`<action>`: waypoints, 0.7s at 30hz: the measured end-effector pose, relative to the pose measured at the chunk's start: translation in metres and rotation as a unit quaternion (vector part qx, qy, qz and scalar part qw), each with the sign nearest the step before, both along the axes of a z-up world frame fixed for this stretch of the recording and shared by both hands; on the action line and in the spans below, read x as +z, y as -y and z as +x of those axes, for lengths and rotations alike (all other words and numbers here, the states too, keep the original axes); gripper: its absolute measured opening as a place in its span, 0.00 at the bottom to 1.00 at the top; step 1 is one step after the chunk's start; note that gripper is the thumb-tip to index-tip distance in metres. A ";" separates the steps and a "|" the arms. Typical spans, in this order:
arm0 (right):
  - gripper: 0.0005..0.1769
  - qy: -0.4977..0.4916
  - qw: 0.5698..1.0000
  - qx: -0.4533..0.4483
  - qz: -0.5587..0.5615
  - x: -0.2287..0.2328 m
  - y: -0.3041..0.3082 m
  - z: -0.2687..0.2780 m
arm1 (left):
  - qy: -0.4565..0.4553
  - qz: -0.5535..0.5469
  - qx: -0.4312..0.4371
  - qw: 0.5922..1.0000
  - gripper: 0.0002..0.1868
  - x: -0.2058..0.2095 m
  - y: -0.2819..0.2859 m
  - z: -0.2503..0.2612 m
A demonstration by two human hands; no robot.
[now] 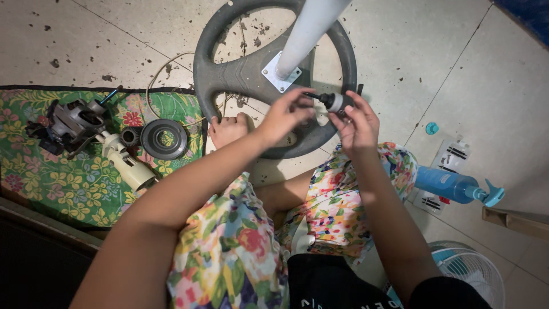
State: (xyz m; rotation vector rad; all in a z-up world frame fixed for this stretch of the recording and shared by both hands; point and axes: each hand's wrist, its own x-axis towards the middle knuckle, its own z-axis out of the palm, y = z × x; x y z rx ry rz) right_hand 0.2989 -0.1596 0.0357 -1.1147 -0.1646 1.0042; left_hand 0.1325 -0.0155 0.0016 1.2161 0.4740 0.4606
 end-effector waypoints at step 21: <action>0.21 0.082 0.996 -0.018 0.017 0.004 0.009 -0.073 | -0.087 -0.263 0.047 0.960 0.14 0.012 0.015 -0.019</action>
